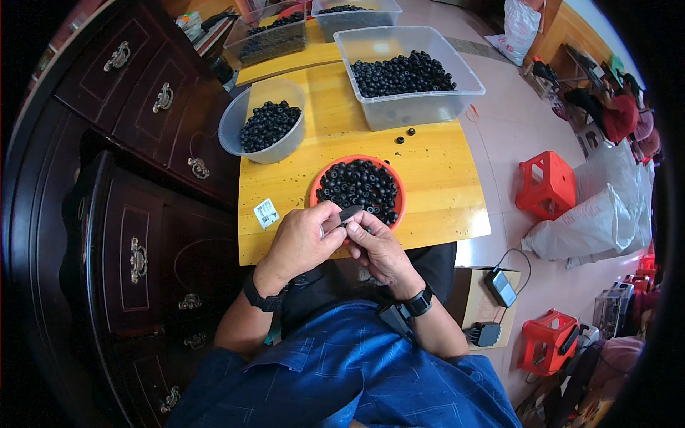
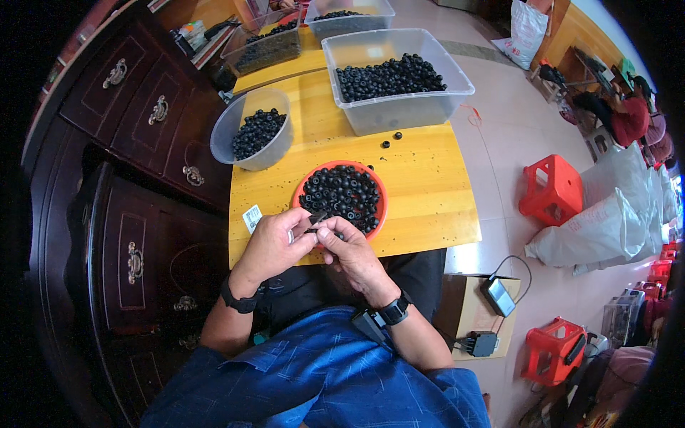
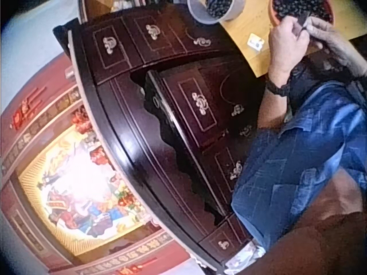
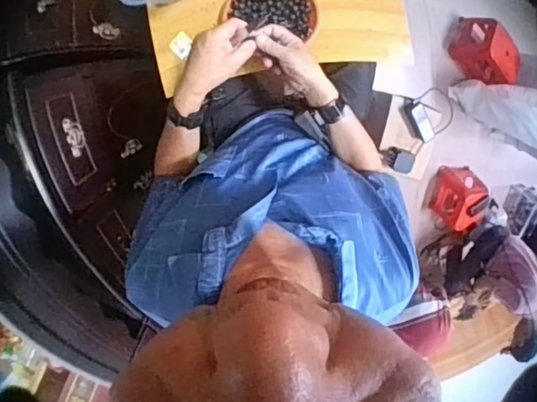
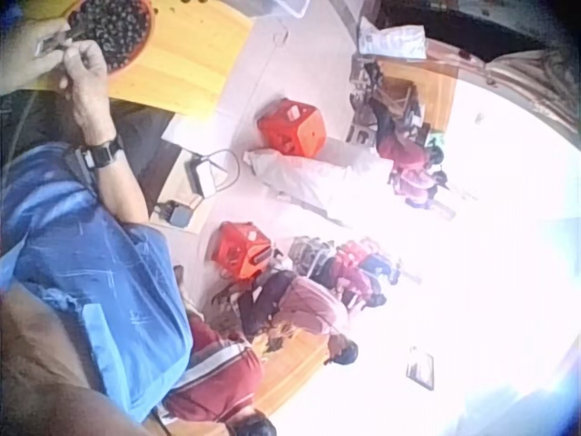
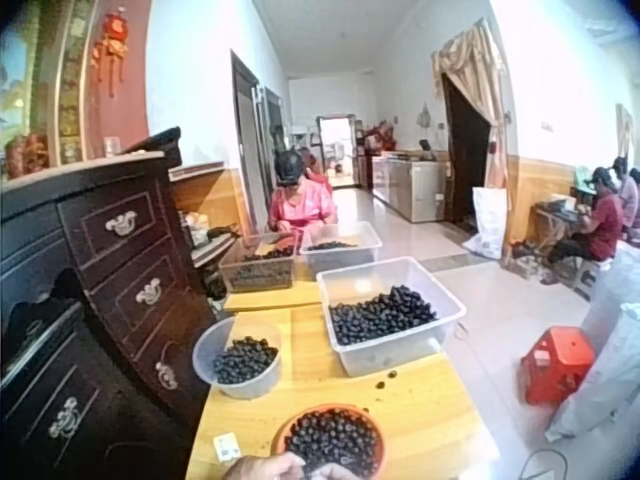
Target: Sorting and inspecting small black plastic parts in a red bowl.
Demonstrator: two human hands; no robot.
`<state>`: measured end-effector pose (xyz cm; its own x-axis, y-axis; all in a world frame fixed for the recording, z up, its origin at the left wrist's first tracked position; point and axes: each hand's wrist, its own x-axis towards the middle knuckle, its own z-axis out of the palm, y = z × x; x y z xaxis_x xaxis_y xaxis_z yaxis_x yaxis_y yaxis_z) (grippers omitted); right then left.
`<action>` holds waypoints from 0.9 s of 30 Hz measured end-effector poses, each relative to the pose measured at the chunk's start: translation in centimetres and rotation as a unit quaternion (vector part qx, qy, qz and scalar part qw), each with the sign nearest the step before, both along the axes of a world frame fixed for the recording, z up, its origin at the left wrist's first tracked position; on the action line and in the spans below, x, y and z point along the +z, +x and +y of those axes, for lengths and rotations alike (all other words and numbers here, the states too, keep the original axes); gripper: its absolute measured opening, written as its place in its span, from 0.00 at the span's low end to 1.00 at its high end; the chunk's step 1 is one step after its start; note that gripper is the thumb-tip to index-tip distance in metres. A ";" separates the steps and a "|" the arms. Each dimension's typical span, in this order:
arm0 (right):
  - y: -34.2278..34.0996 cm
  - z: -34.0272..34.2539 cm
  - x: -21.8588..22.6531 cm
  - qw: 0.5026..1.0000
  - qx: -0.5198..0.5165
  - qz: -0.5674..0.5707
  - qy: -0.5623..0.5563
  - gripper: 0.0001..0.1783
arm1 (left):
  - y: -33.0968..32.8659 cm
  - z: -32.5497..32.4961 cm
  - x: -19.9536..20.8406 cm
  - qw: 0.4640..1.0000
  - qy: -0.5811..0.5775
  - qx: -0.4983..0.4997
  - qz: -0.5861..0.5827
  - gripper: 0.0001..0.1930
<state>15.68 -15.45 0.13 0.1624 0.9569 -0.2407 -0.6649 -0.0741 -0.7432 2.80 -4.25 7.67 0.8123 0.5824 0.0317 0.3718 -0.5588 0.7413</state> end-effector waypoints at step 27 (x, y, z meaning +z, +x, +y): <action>0.0 -0.5 0.8 0.985 0.023 0.172 0.018 0.16 | 0.0 0.6 -2.5 0.892 -0.404 -0.051 -0.196 0.07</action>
<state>15.73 -15.98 0.92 0.0332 0.9703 -0.2395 -0.8741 -0.0880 -0.4777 2.78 -3.65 5.17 0.8811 0.4675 -0.0710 -0.0276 0.2008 0.9792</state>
